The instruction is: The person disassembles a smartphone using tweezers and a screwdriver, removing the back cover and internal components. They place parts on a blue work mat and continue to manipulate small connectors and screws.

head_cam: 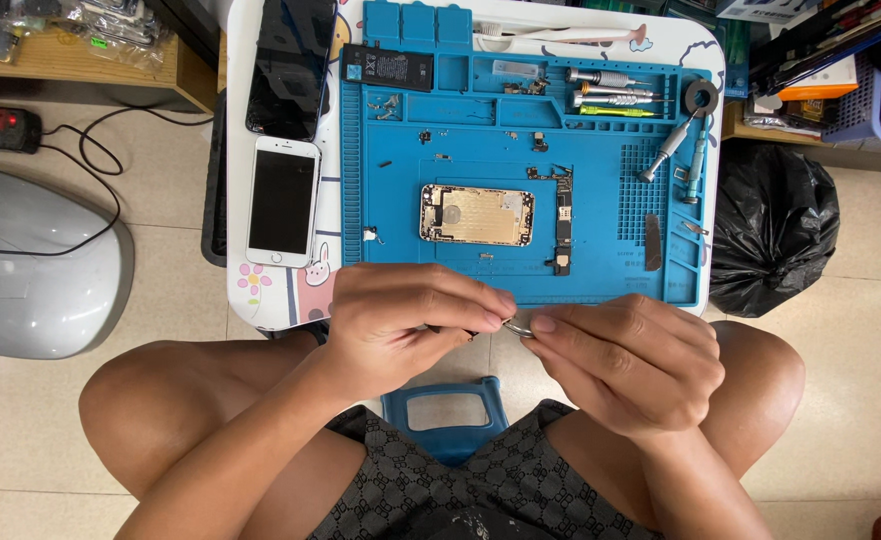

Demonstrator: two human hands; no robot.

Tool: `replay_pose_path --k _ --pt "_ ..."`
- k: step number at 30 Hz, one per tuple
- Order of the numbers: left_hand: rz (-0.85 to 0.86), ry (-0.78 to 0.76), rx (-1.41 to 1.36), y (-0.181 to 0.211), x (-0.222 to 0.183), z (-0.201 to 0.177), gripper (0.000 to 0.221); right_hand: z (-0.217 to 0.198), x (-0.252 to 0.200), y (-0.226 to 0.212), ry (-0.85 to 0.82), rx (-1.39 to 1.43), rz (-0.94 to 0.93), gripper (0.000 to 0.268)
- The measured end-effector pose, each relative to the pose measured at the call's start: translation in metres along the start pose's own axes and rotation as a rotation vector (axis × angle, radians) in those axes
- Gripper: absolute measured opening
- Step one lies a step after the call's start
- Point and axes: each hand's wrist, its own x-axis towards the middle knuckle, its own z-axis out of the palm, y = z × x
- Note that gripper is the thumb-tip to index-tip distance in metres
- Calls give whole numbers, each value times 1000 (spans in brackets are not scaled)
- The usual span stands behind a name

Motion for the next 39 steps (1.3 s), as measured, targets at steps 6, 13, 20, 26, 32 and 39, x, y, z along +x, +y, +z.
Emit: replay_pose_path --k 6,13,20,26,32,39 --pt "-65 -40 2 -4 0 -3 15 0 3 -1 -45 60 113 8" --pt "-307 27 -55 -4 -2 5 21 4 -7 1 10 -53 153 9" --pt "-501 97 -209 -11 -4 4 31 15 -14 8 29 201 495 5" --pt "-563 132 -292 -20 -6 4 34 24 -23 16 15 453 820 4" --pt "-601 164 -331 -28 -10 5 33 37 -49 26 87 762 1153 7" --pt "-596 166 -320 -34 -10 3 31 35 -36 17 56 643 1125 9"
